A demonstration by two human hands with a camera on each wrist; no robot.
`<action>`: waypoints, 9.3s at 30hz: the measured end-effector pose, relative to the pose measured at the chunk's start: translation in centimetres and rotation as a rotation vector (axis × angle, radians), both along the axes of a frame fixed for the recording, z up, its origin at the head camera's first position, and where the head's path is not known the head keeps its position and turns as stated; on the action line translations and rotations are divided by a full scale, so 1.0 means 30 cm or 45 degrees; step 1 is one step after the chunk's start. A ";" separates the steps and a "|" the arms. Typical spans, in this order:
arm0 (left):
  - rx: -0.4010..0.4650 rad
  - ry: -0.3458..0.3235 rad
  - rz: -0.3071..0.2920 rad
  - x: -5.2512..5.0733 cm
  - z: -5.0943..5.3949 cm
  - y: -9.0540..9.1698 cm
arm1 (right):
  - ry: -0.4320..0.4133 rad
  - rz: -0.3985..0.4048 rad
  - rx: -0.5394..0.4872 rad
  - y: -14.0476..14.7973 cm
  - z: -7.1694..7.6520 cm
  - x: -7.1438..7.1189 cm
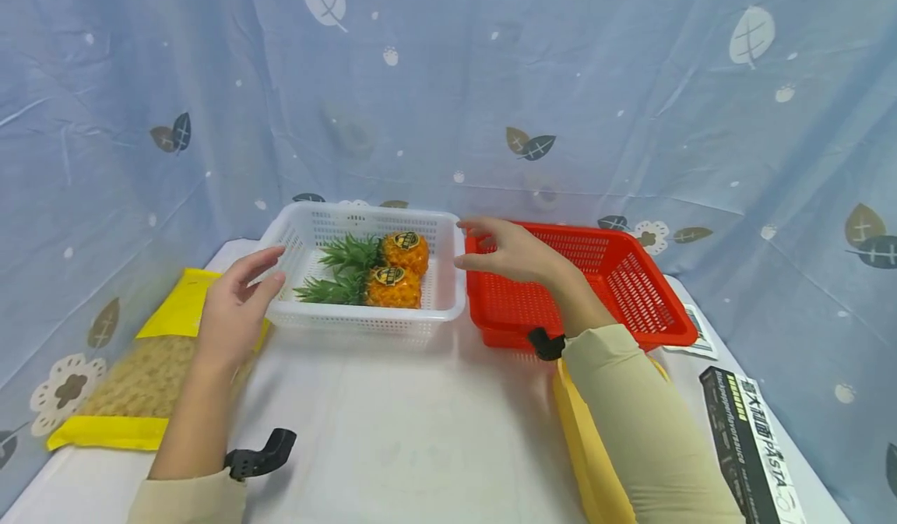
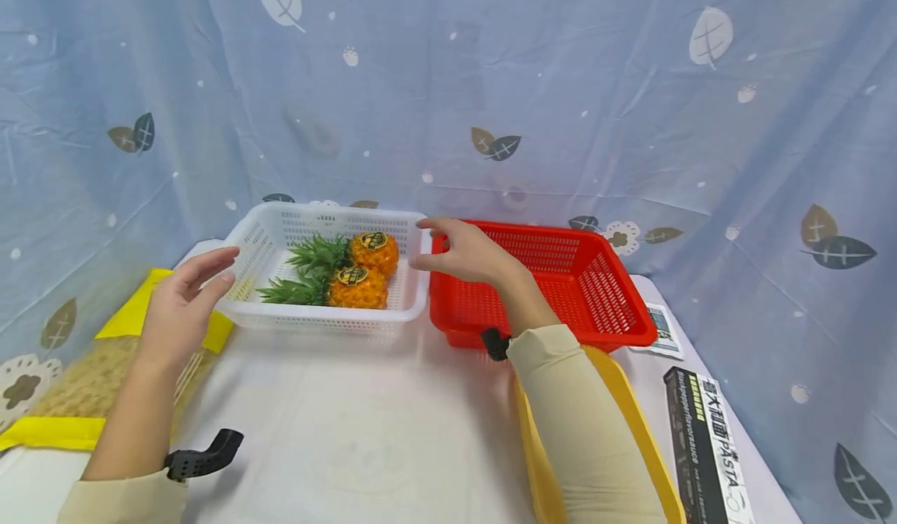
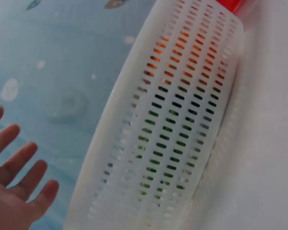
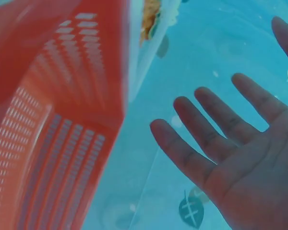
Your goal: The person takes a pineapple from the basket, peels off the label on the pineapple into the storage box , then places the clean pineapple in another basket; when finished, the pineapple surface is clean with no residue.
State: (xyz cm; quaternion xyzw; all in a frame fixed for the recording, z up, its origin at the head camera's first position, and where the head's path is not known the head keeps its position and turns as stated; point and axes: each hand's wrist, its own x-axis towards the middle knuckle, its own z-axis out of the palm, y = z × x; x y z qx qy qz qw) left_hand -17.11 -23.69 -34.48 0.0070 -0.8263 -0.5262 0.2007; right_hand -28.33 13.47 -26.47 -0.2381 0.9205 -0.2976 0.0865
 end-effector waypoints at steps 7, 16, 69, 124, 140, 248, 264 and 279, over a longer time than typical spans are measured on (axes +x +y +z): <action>0.490 -0.060 0.262 0.007 -0.016 -0.065 | -0.121 0.077 -0.006 -0.085 -0.005 -0.044; 0.847 -0.107 0.480 0.005 -0.035 -0.114 | -0.235 0.147 -0.069 -0.186 0.005 -0.088; 1.091 -0.299 -0.064 -0.032 -0.163 -0.175 | -0.721 0.191 0.078 -0.332 -0.140 -0.241; 1.024 -0.303 -0.025 -0.030 -0.184 -0.170 | -0.694 0.221 0.452 -0.427 -0.109 -0.213; 1.041 -0.289 -0.043 -0.030 -0.183 -0.168 | -0.780 0.258 0.259 -0.411 -0.126 -0.206; 1.057 -0.256 -0.114 -0.031 -0.216 -0.189 | -0.364 0.594 0.218 -0.097 0.022 0.157; 1.184 -0.180 -0.296 -0.022 -0.218 -0.209 | -0.410 0.548 0.353 -0.069 -0.116 0.220; 1.213 -0.185 -0.252 -0.021 -0.215 -0.210 | -0.386 0.633 0.277 -0.047 -0.191 0.227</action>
